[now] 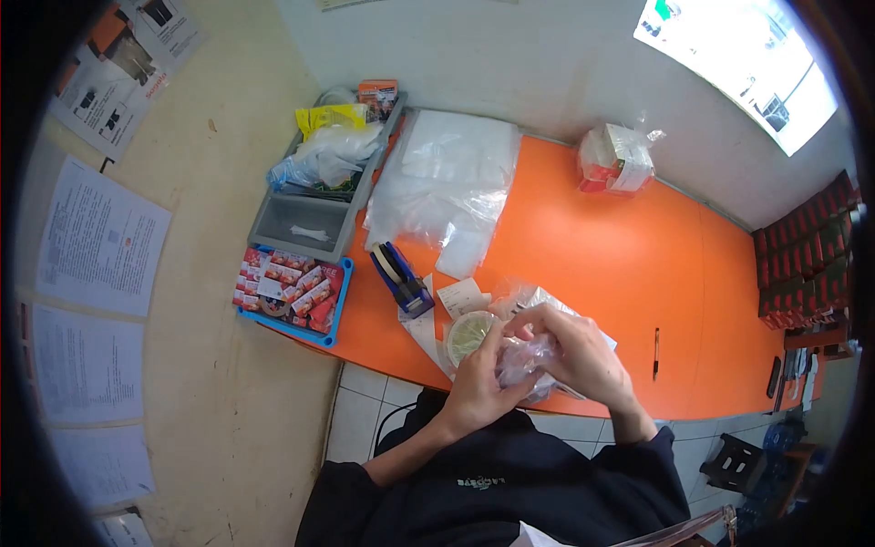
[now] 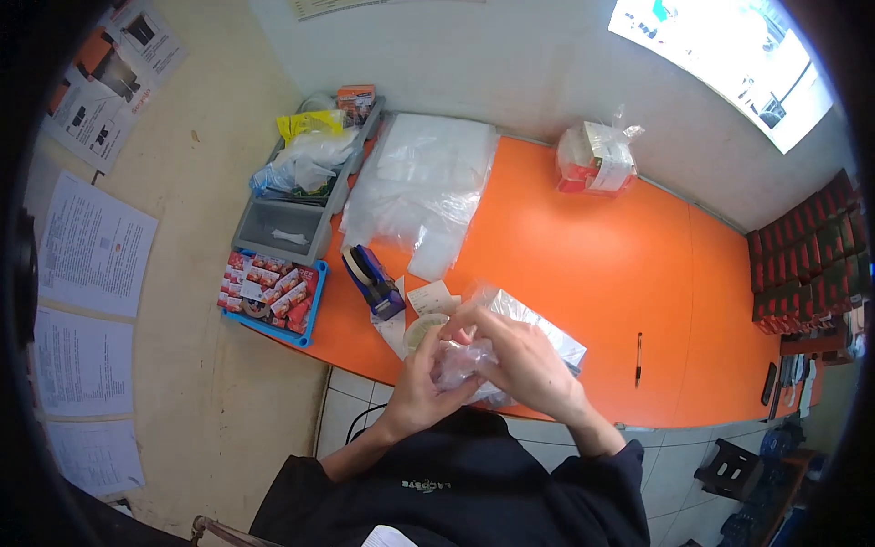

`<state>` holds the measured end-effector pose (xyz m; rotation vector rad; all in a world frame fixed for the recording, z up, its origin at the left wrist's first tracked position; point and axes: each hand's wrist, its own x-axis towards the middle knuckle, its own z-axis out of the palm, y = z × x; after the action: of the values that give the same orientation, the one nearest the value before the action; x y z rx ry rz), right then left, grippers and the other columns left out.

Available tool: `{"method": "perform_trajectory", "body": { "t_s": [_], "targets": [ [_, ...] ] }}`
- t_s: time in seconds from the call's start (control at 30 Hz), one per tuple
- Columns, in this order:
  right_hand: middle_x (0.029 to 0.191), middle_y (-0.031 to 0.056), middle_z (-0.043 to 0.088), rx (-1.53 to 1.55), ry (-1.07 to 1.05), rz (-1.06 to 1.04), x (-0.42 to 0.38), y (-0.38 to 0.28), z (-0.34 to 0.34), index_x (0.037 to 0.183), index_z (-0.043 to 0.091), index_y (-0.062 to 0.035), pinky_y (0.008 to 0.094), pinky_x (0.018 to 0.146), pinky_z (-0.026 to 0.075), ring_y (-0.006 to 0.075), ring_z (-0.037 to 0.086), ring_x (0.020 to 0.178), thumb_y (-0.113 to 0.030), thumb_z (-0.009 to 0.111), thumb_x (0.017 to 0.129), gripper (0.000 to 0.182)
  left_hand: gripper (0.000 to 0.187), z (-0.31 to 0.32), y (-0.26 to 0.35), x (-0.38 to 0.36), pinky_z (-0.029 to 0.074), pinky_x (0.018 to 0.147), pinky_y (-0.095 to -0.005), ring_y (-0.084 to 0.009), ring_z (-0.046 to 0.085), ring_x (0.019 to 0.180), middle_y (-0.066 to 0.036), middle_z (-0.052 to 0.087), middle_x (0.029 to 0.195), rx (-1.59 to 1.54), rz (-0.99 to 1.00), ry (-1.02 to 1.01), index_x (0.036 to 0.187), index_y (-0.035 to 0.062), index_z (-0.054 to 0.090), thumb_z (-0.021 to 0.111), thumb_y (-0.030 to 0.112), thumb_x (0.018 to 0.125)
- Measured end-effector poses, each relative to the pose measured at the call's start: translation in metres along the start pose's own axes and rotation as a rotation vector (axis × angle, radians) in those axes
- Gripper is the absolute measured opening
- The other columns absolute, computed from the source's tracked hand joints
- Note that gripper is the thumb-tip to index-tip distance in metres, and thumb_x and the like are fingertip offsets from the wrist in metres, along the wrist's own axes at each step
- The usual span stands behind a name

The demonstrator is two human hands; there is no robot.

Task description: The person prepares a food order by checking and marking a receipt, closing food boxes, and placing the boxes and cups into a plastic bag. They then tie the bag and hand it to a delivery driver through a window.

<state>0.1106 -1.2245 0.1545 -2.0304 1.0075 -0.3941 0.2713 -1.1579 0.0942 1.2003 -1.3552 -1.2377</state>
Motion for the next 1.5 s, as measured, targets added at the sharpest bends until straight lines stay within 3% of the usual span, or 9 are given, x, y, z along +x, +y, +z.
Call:
{"method": "perform_trajectory", "body": {
  "t_s": [0.1, 0.2, 0.37, 0.47, 0.57, 0.77, 0.97, 1.4, 1.5],
  "targets": [
    [0.069, 0.0103, 0.057, -0.105, -0.111, 0.177, -0.001, 0.000, -0.014, 0.115, 0.053, -0.0116, 0.0348, 0.067, 0.048, 0.0289, 0.061, 0.067, -0.008, 0.067, 0.074, 0.043, 0.048, -0.003, 0.007, -0.001, 0.050, 0.071, -0.0289, -0.0169, 0.060, 0.071, -0.005, 0.058, 0.092, 0.258, -0.034, 0.094, 0.111, 0.0069, 0.046, 0.063, -0.006, 0.067],
    [0.061, 0.0058, 0.054, -0.022, -0.263, -0.080, -0.005, 0.024, -0.015, 0.098, 0.059, -0.0067, 0.0277, 0.054, 0.042, 0.0172, 0.051, 0.051, -0.009, 0.074, 0.071, 0.031, 0.049, 0.000, -0.007, -0.006, 0.049, 0.074, -0.0290, -0.0176, 0.059, 0.076, -0.005, 0.058, 0.094, 0.339, 0.072, 0.061, 0.112, 0.0063, 0.046, 0.062, -0.006, 0.068],
    [0.074, -0.0006, 0.056, 0.659, -0.339, 0.043, -0.004, 0.026, -0.021, 0.120, 0.048, -0.0014, 0.0284, 0.065, 0.044, 0.0081, 0.053, 0.070, -0.006, 0.075, 0.073, 0.055, 0.054, -0.013, -0.009, -0.004, 0.047, 0.079, -0.0287, -0.0155, 0.057, 0.090, -0.006, 0.054, 0.099, -0.123, -0.053, -0.221, 0.121, 0.0070, 0.040, 0.060, -0.005, 0.072],
    [0.087, 0.0030, 0.060, 0.408, -0.663, -0.016, 0.025, 0.049, -0.040, 0.121, 0.049, -0.0025, 0.0272, 0.070, 0.047, 0.0118, 0.059, 0.078, -0.006, 0.075, 0.073, 0.054, 0.054, -0.028, -0.011, -0.005, 0.046, 0.081, -0.0295, -0.0136, 0.056, 0.092, -0.007, 0.049, 0.100, -0.222, 0.015, -0.337, 0.125, 0.0079, 0.033, 0.062, 0.002, 0.080],
    [0.120, 0.0119, 0.055, 0.279, -0.245, -0.322, 0.104, 0.010, -0.047, 0.120, 0.052, -0.0008, 0.0294, 0.082, 0.051, 0.0186, 0.061, 0.101, -0.006, 0.067, 0.079, 0.043, 0.050, -0.035, -0.021, -0.007, 0.046, 0.081, -0.0306, -0.0138, 0.055, 0.093, -0.007, 0.049, 0.097, -0.401, -0.068, -0.361, 0.125, 0.0080, 0.031, 0.060, 0.003, 0.084],
    [0.097, 0.0099, 0.067, -0.495, -0.399, -0.574, 0.376, -0.002, 0.203, 0.099, 0.068, -0.0085, 0.0362, 0.077, 0.052, 0.0270, 0.064, 0.085, -0.022, 0.063, 0.081, 0.022, 0.036, -0.048, -0.049, 0.001, 0.044, 0.088, -0.0343, -0.0176, 0.054, 0.104, -0.013, 0.048, 0.118, -0.787, -0.210, -0.703, 0.124, 0.0044, 0.035, 0.051, 0.015, 0.093],
    [0.094, 0.0182, 0.067, -0.770, -0.340, -0.050, 0.471, 0.053, 0.346, 0.089, 0.070, -0.0064, 0.0408, 0.079, 0.053, 0.0334, 0.065, 0.092, -0.028, 0.077, 0.066, 0.032, 0.033, -0.054, -0.089, 0.008, 0.042, 0.093, -0.0334, -0.0181, 0.054, 0.105, -0.014, 0.052, 0.119, -0.700, -0.004, -0.682, 0.122, 0.0014, 0.044, 0.046, 0.022, 0.096],
    [0.068, 0.0102, 0.059, -0.598, -0.070, -0.413, 0.356, -0.055, 0.150, 0.083, 0.058, -0.0101, 0.0406, 0.052, 0.048, 0.0294, 0.061, 0.057, -0.022, 0.058, 0.076, 0.014, 0.035, -0.060, -0.070, 0.040, 0.042, 0.092, -0.0290, -0.0145, 0.056, 0.098, -0.009, 0.063, 0.107, -0.923, -0.406, -0.678, 0.107, 0.0014, 0.061, 0.041, 0.029, 0.098],
    [0.063, 0.0080, 0.055, -0.464, 0.087, -0.122, 0.237, -0.100, 0.051, 0.071, 0.054, -0.0045, 0.0310, 0.046, 0.041, 0.0219, 0.055, 0.050, -0.006, 0.057, 0.070, 0.003, 0.036, -0.040, -0.087, 0.040, 0.043, 0.080, -0.0249, -0.0095, 0.056, 0.083, -0.003, 0.062, 0.091, -1.047, -0.252, -0.629, 0.099, 0.0030, 0.064, 0.042, 0.032, 0.096]
  ]
}}
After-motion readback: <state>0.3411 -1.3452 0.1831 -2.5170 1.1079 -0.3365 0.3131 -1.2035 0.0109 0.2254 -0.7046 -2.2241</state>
